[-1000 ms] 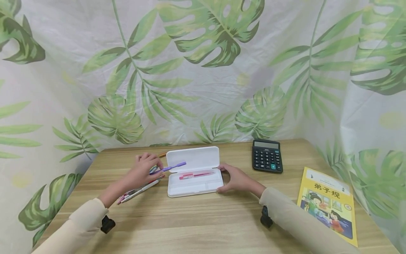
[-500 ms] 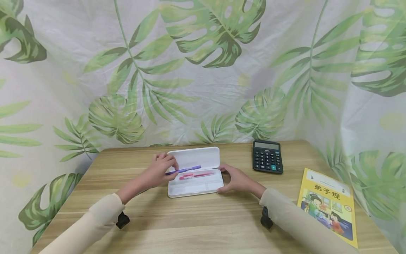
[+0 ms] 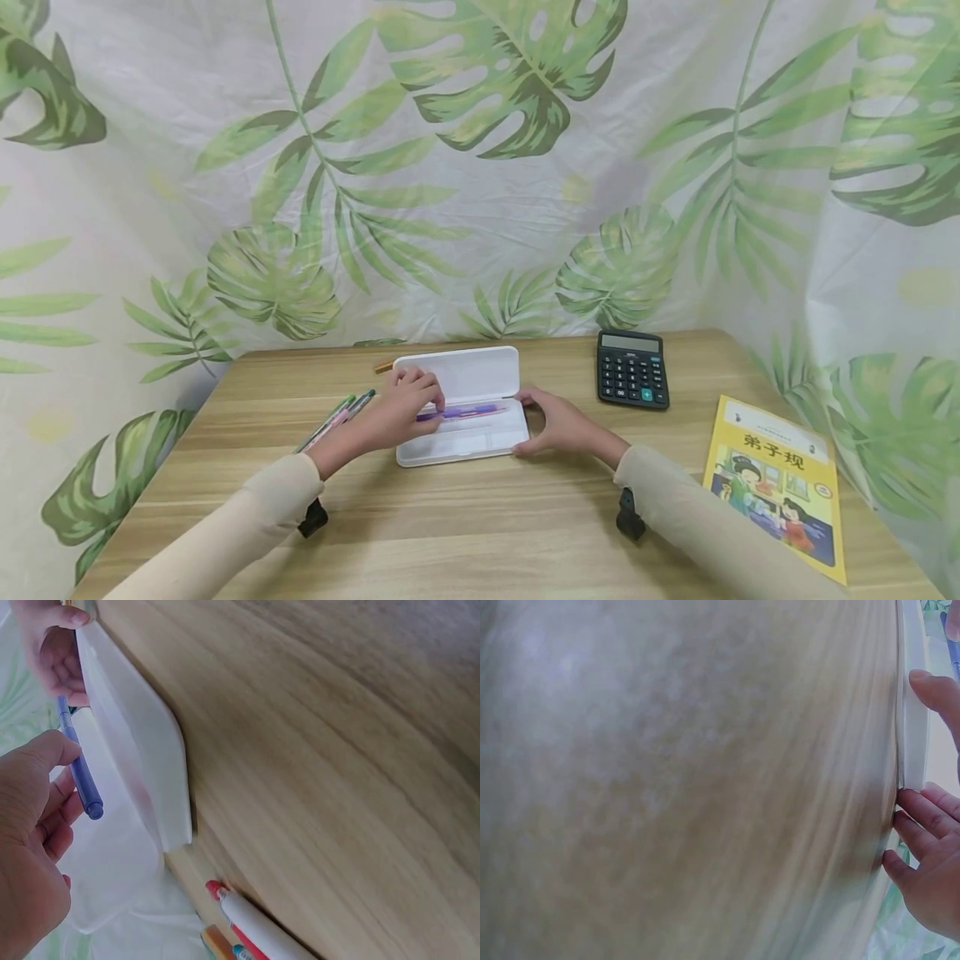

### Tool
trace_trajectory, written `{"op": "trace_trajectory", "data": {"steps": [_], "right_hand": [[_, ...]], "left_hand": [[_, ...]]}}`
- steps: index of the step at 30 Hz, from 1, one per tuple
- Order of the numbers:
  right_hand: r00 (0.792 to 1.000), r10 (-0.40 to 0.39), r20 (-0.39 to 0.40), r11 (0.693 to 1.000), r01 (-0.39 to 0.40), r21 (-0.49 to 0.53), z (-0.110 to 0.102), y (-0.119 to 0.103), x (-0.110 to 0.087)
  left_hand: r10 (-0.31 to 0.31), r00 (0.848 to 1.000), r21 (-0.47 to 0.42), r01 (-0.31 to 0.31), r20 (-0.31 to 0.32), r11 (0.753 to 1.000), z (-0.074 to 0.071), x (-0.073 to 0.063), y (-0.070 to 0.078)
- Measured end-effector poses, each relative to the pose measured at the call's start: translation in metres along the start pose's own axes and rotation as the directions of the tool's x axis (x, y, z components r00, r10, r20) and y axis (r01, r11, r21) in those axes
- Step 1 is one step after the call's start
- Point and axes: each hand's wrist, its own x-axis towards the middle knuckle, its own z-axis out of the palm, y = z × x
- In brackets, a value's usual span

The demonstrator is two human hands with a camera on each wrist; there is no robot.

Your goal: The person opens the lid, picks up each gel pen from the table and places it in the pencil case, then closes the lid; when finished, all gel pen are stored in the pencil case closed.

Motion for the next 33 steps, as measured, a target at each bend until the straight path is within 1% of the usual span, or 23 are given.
{"op": "trace_trajectory", "data": {"steps": [5,13,18,21,27,33], "right_hand": [[1.0,-0.007,-0.002,1.0,0.007,-0.002,0.0,0.001,0.0],[1.0,0.013,0.002,1.0,-0.013,-0.001,0.0,0.001,-0.001],[1.0,0.015,0.001,1.0,-0.015,0.009,0.0,0.001,-0.001],[1.0,0.002,-0.003,1.0,-0.002,0.006,0.0,0.001,0.0],[1.0,0.0,-0.004,1.0,0.0,-0.001,0.0,0.001,-0.001],[1.0,0.004,-0.004,1.0,-0.004,0.002,0.0,0.0,-0.001]], "left_hand": [[0.004,1.0,-0.014,-0.004,0.005,1.0,0.005,0.004,0.003],[-0.007,1.0,-0.034,0.008,0.027,0.999,0.008,0.01,0.009],[-0.012,0.999,-0.046,0.014,0.033,0.999,0.013,0.013,0.008],[-0.017,0.999,-0.055,0.019,0.042,0.998,0.016,0.015,0.008],[-0.037,0.998,-0.081,0.041,0.056,0.996,0.02,0.018,0.008],[-0.054,0.997,-0.067,0.058,0.049,0.996,0.026,0.02,0.006]]}}
